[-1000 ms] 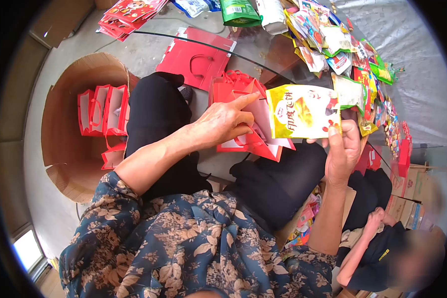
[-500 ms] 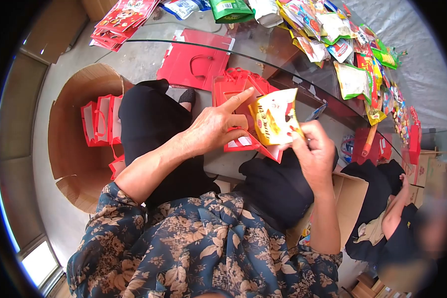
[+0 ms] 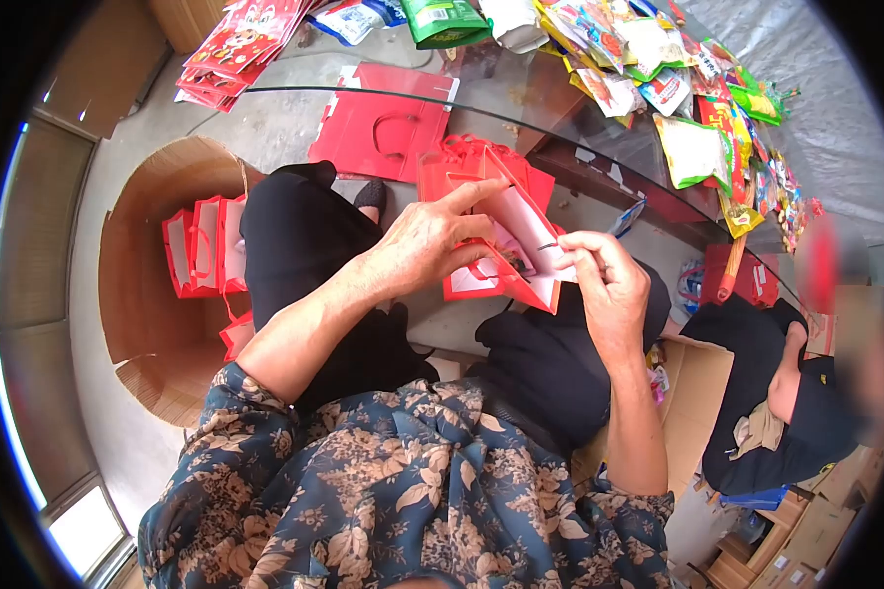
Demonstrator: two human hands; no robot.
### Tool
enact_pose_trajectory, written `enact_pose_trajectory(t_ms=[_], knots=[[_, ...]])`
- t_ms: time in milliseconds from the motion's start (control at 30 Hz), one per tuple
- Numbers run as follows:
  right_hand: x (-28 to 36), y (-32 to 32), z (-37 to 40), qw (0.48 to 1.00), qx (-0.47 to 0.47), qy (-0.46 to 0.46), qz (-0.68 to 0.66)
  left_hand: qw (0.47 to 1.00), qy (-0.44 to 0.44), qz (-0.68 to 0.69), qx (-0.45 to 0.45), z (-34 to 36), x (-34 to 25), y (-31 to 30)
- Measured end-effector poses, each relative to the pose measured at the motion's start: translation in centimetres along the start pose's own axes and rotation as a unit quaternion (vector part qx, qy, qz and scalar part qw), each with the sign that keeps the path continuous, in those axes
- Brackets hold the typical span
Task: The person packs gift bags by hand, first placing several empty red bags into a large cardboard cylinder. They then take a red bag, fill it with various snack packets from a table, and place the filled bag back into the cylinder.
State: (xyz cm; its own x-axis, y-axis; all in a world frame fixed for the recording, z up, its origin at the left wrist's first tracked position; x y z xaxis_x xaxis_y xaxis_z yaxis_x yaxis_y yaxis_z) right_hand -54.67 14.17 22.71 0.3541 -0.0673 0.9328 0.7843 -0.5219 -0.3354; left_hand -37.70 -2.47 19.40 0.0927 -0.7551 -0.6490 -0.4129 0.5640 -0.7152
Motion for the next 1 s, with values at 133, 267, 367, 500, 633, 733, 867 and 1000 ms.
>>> enact_pose_trajectory(t_ms=[133,267,367,500,633,733,867,1000], knots=[[-2.0,-1.8,0.4,0.999,-0.049,-0.006,-0.023,1.000,0.005,0.005,-0.005,-0.5,0.1,0.4],[-3.6,-4.2,0.1,0.992,-0.085,0.035,-0.086,1.000,0.007,0.001,-0.017,-0.7,0.0,0.7],[-5.3,-5.9,-0.3,0.983,-0.121,0.056,-0.128,1.000,0.014,-0.014,-0.018,-0.8,0.4,1.2],[-8.5,-8.9,-1.8,0.947,-0.196,0.130,-0.219,1.000,0.010,-0.015,-0.010,-0.9,0.3,1.1],[-12.0,-12.5,-4.6,0.920,-0.248,0.163,-0.257,0.999,0.032,-0.019,-0.035,-1.1,0.3,1.2],[-12.3,-14.0,-7.2,0.919,-0.256,0.188,-0.234,0.999,0.028,-0.016,-0.037,-0.9,0.4,1.1],[-13.2,-15.1,-10.5,0.924,-0.248,0.225,-0.187,0.998,0.026,-0.019,-0.045,-0.8,0.6,1.2],[-14.3,-16.2,-12.6,0.903,-0.283,0.252,-0.203,0.999,0.011,-0.008,-0.040,-0.8,0.7,1.2]])
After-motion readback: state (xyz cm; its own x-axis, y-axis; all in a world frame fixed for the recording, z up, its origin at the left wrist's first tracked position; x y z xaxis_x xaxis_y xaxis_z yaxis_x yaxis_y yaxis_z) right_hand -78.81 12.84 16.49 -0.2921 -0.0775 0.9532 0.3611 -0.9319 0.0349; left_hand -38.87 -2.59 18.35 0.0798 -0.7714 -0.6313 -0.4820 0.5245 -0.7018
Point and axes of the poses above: each hand's wrist, its own z-axis away from the middle knuckle, its own y-axis out of the palm, x = y × z, the point moved 2 cm from there along -z, towards the middle knuckle, and after that the axes turned 6 degrees about -z, right-handed, at the moved point
